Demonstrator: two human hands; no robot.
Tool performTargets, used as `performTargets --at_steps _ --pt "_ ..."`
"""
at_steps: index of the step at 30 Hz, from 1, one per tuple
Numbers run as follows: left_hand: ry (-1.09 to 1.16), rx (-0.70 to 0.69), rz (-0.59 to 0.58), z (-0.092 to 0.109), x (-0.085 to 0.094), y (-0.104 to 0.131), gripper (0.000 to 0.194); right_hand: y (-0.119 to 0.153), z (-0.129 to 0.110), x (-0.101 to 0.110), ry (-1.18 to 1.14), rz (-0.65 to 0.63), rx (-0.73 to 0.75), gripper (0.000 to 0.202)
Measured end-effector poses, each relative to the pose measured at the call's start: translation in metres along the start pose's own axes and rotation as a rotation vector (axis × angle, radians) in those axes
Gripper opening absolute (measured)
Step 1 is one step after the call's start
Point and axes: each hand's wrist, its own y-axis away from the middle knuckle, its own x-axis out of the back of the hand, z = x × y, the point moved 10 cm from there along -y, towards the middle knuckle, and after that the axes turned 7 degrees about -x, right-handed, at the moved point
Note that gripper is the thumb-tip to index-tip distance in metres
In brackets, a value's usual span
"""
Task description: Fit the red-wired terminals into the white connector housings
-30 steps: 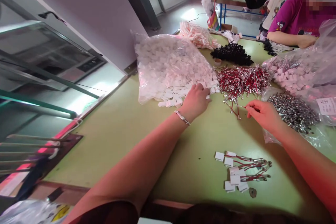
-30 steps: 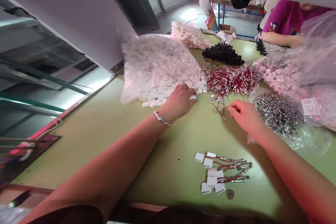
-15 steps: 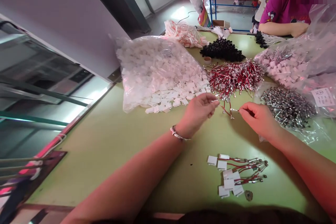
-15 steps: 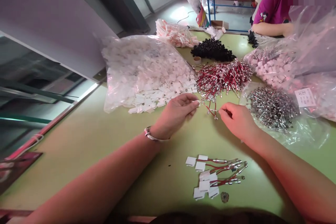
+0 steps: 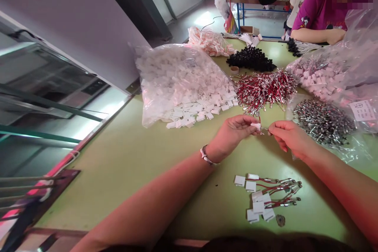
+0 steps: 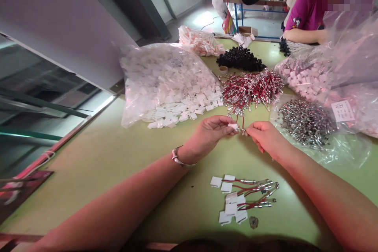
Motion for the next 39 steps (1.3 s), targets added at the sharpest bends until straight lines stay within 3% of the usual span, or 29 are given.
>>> performTargets --at_steps 8,13,17,20,23,26,28,30,31,34,35,39 --pt "-0.411 -0.237 -0.113 0.028 -0.016 0.005 0.008 -0.001 0.009 -0.005 0.131 0.017 -0.019 0.021" --pt "-0.137 0.023 -0.112 0.000 -0.015 0.008 0.009 0.005 0.005 -0.026 0.084 -0.103 0.012 0.023" --pt "-0.109 0.096 -0.137 -0.006 -0.017 0.009 0.014 0.008 0.001 -0.024 0.236 -0.163 0.004 0.024" --pt "-0.286 0.089 -0.204 -0.008 -0.022 0.011 0.017 -0.002 -0.016 -0.002 0.576 -0.011 0.111 0.028" --pt "-0.583 0.043 -0.388 -0.004 -0.043 0.020 0.016 -0.014 -0.034 0.014 0.820 0.235 0.203 0.030" --pt "-0.713 0.036 -0.681 0.001 -0.070 0.037 0.018 -0.025 -0.039 0.008 0.983 0.416 0.201 0.030" --pt "-0.774 0.038 -0.810 0.007 -0.074 0.041 0.036 -0.027 -0.038 -0.004 1.102 0.494 0.210 0.032" --pt "-0.962 0.041 -0.739 0.012 -0.051 0.027 0.052 -0.026 -0.035 -0.015 1.173 0.508 0.227 0.028" --pt "-1.097 0.039 -0.606 0.016 -0.029 0.013 0.054 -0.026 -0.032 -0.019 1.186 0.495 0.228 0.025" --pt "-1.403 -0.070 -0.031 0.045 0.043 -0.021 0.039 -0.026 -0.023 -0.015 1.176 0.432 0.188 0.019" --pt "-1.471 -0.106 0.069 0.048 0.058 -0.025 0.033 -0.026 -0.020 -0.012 1.157 0.407 0.179 0.018" --pt "-1.600 -0.207 0.075 0.033 0.073 -0.037 0.020 -0.023 -0.015 0.002 1.016 0.331 0.153 0.012"
